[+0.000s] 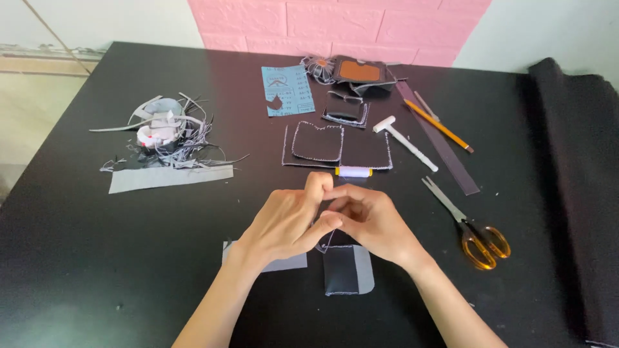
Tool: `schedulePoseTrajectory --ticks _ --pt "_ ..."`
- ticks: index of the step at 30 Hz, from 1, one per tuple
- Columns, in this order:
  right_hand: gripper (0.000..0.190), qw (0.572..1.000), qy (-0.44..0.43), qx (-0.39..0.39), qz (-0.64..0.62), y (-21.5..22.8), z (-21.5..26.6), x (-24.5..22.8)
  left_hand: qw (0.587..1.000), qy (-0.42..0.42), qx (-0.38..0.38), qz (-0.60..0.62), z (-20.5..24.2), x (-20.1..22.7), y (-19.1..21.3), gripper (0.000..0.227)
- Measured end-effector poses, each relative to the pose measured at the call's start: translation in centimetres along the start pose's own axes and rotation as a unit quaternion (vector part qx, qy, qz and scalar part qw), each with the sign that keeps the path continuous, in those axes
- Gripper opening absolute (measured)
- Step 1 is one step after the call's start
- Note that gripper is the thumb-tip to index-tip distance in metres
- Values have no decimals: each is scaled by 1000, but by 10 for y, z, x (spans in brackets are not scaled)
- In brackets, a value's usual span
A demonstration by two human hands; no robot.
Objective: Hand-stitching leather pieces together and trimming the thread with scissors.
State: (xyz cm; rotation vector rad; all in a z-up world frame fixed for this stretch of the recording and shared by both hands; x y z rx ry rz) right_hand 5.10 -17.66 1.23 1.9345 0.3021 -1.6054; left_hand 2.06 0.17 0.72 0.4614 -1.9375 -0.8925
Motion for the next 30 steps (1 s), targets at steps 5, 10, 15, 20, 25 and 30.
schedulePoseTrajectory --ticks 5,10,15,20,25,30 --pt "11 997 -24 50 59 2 6 6 998 32 -48 4 -1 3 -3 66" --pt "10 992 21 95 85 2 9 -4 994 31 -28 104 -6 26 6 110" --pt "13 999 37 22 17 -12 11 -7 990 48 -75 105 -3 35 -4 108" --pt "18 998 44 -14 31 -12 16 -3 992 58 -95 54 -3 31 -13 106" --pt "15 993 86 28 78 3 11 -9 990 107 -25 91 -7 33 21 115" --pt "9 918 45 176 -353 38 13 4 947 110 260 154 -4 -9 15 17"
Point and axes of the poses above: each hand's wrist, its own z-axis away from the middle knuckle, its own y-axis out of the back of the hand, x = y × z, the point moved 2 cm from there along -z, towards the middle knuckle, and after that the axes turned 2 degrees about y, right-handed, at the moved point
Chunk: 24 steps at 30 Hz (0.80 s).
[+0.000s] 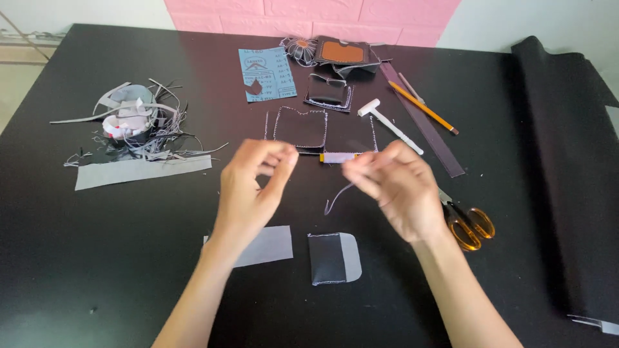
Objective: Hand-stitching leather pieces together and trimming the thread with scissors.
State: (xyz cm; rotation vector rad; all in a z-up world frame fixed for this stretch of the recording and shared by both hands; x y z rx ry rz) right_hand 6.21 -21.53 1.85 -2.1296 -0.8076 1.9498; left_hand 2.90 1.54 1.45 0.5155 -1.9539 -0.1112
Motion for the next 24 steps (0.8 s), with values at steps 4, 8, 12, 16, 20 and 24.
schedulePoseTrajectory --ticks 4,8,12,16,20,24 --pt "4 988 3 73 -133 44 -9 2 994 93 -55 20 13 -12 -28 15" --pt "11 980 25 92 -173 61 -13 -11 953 46 -289 -84 27 7 -40 31" --pt "19 993 72 62 -74 90 -17 -15 881 51 -420 -214 37 10 -49 55" --pt "17 995 84 50 -15 66 -8 -32 872 44 -424 -238 44 0 -57 36" --pt "25 981 6 14 193 29 -1 -44 883 111 -424 -168 40 3 -52 35" --pt "36 929 -32 -39 368 26 -6 -32 934 214 -284 24 30 -7 -51 44"
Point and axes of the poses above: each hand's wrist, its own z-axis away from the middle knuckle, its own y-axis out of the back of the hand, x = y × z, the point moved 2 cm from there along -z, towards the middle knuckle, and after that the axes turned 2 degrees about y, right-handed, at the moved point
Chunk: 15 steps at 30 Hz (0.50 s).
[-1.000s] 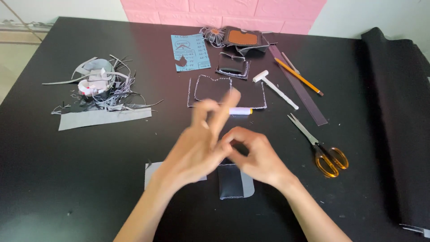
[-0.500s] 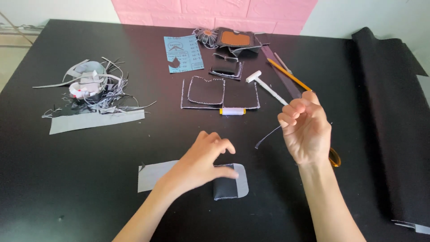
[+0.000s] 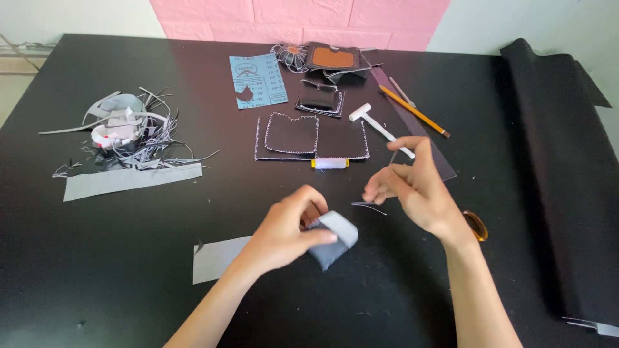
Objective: Hand-stitching leather pieces together and trimming the thread with scissors.
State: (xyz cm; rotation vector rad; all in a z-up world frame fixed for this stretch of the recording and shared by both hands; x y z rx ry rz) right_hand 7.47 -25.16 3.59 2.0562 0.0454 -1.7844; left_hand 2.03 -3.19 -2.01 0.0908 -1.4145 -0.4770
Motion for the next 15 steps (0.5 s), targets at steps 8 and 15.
schedulePoseTrajectory --ticks 8,15 --pt "44 992 71 69 76 6 0 13 954 56 149 253 -5 10 11 28" --pt "11 963 108 241 -45 22 0 9 945 69 142 287 4 16 24 31"
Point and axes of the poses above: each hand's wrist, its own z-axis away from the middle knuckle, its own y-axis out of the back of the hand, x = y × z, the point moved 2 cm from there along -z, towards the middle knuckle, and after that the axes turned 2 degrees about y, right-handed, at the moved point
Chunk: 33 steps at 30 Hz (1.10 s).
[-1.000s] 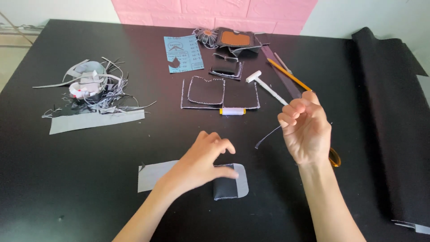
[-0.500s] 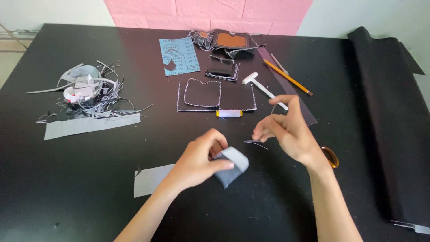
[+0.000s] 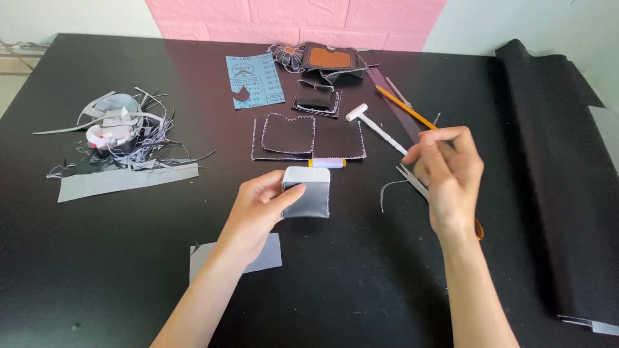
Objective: Hand-stitching leather pieces together and trimming the thread with scissors.
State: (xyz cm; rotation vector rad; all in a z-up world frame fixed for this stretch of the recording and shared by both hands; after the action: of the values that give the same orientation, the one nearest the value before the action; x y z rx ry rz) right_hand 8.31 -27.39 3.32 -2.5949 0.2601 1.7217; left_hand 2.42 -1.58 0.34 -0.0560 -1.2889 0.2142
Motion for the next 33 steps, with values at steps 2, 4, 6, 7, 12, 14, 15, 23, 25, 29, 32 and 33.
schedulePoseTrajectory --ticks 2,4,6,7,12,14,15,23,25,29,32,33 --pt "13 1000 9 26 1 5 -3 2 1000 -3 0 -20 -2 -3 -1 29" --pt "15 998 18 53 2 12 -5 6 999 -7 0 -39 -6 -13 -3 26" --pt "15 996 27 87 24 19 -7 13 996 -60 -29 -64 -12 -28 -9 29" --pt "15 996 28 85 23 18 -5 8 996 -62 -27 -63 -13 -28 -8 29" --pt "8 993 -25 111 -1 17 -2 3 946 -114 0 -304 -18 -28 6 45" --pt "6 996 -25 88 21 15 -1 1 930 -167 44 -324 -20 -18 25 41" --pt "4 996 -23 68 44 14 -1 1 909 -221 84 -342 -20 -13 35 38" --pt "6 946 -17 -173 273 -17 11 17 803 -193 229 -516 1 -6 178 13" --pt "7 930 -37 -179 319 -25 14 23 789 -167 250 -536 7 -9 209 15" --pt "10 909 -3 -212 358 -38 20 44 769 -127 313 -543 20 6 237 10" --pt "11 906 49 -214 362 -43 23 46 770 -174 298 -537 11 16 232 5" --pt "9 908 66 -207 360 -44 24 45 774 -197 283 -531 6 18 230 4"
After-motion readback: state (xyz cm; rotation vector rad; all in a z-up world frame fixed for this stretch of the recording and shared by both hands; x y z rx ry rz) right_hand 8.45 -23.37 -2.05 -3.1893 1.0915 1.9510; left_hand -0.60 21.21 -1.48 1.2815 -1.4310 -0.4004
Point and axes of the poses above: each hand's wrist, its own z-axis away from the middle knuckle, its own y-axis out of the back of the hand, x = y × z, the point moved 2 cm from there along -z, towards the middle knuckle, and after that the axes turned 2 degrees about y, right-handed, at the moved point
